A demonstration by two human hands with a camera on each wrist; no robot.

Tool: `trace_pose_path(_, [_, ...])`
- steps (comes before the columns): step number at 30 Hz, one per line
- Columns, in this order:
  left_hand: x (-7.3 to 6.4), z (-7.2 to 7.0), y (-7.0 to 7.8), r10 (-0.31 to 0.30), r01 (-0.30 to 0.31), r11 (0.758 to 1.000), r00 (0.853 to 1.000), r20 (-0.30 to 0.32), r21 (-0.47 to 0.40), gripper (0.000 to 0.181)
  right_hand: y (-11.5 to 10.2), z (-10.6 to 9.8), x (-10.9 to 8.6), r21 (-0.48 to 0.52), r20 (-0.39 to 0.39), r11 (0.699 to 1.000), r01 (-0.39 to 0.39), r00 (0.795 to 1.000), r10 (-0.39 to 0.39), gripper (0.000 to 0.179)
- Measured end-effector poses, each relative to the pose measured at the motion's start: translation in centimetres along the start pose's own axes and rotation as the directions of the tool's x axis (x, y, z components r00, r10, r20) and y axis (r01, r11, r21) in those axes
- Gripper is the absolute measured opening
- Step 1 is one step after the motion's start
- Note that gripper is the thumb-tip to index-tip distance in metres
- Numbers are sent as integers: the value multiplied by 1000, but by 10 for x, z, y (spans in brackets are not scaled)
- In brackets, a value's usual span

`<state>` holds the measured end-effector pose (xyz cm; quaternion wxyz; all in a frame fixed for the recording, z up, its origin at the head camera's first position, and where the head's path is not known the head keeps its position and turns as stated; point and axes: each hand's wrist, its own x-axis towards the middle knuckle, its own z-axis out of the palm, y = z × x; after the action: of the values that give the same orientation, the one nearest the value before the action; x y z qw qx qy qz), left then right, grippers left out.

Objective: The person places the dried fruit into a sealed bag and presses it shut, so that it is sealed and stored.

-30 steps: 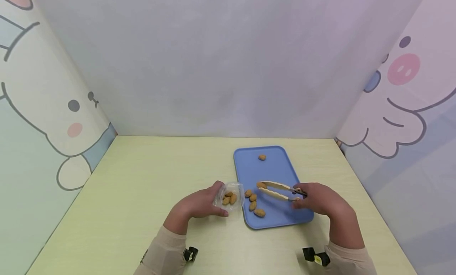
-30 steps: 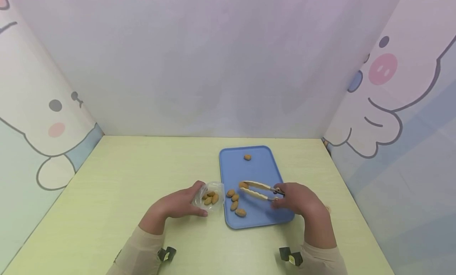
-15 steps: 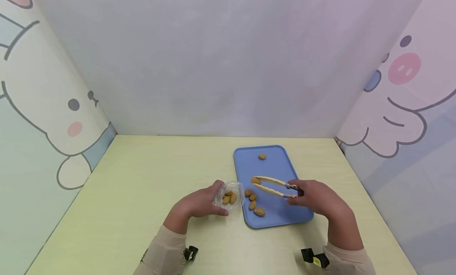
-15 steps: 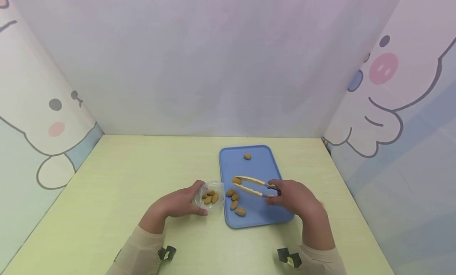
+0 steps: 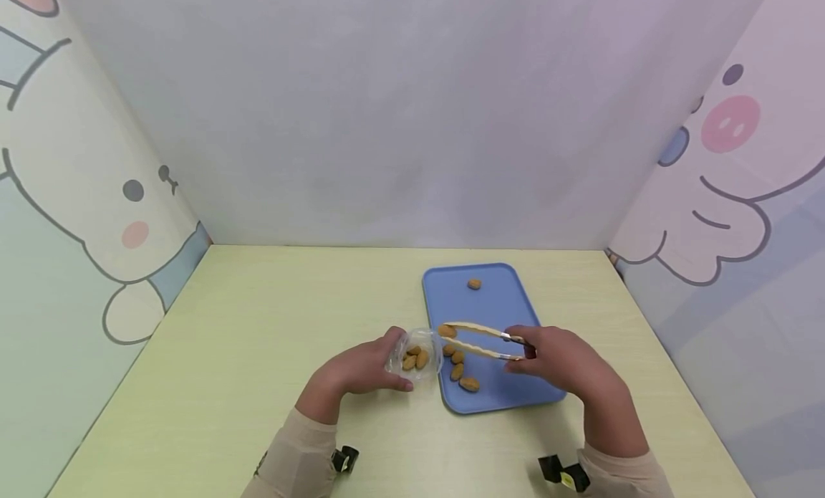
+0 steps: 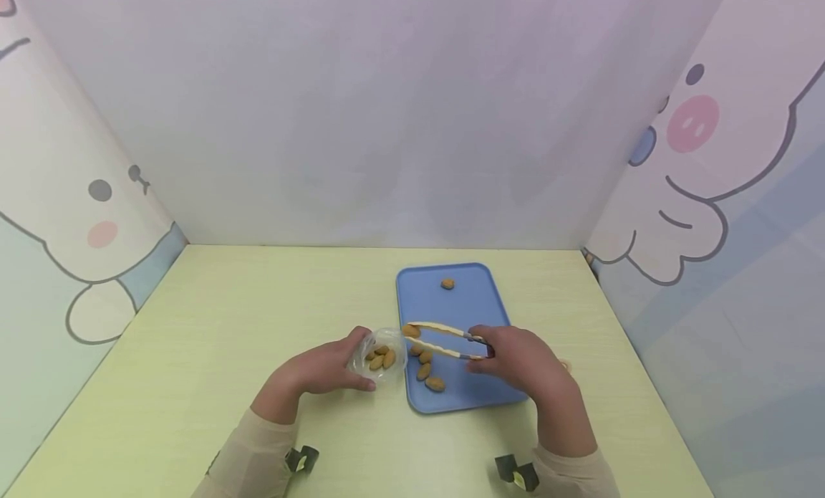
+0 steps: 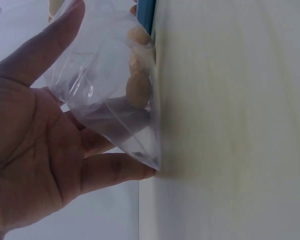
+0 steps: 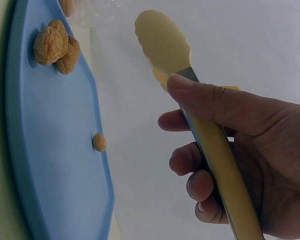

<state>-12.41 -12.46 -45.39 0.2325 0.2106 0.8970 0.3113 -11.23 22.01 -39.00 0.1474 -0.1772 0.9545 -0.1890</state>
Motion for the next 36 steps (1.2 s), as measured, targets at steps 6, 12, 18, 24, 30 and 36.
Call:
trace_pose_path(6, [0, 0, 0, 4, -4, 1000, 1000, 4, -6, 73, -4, 4, 2, -23, -4, 999, 32, 999, -32, 45])
trace_pose_path(12, [0, 0, 0, 6, -6, 1000, 1000, 3, -6, 74, -9, 10, 5, -35, -7, 998, 57, 998, -58, 45])
trace_pose_path(18, [-1, -1, 0, 10, -10, 1000, 1000, 3, -4, 75, -13, 14, 9, -49, 2, 997, 63, 998, -63, 50])
trace_pose_path(24, [-2, -1, 0, 11, -11, 1000, 1000, 4, 0, 74, -15, 18, 12, -57, 10, 996, 66, 998, -66, 47])
trace_pose_path(30, [-2, -1, -1, 23, -23, 1000, 1000, 3, -4, 71, -15, 21, 14, -61, 3, 993, 99, 995, -99, 42])
trace_pose_path(36, [0, -1, -2, 36, -36, 999, 999, 3, -3, 68, -20, 23, 16, -74, 3, 992, 98, 995, -98, 42])
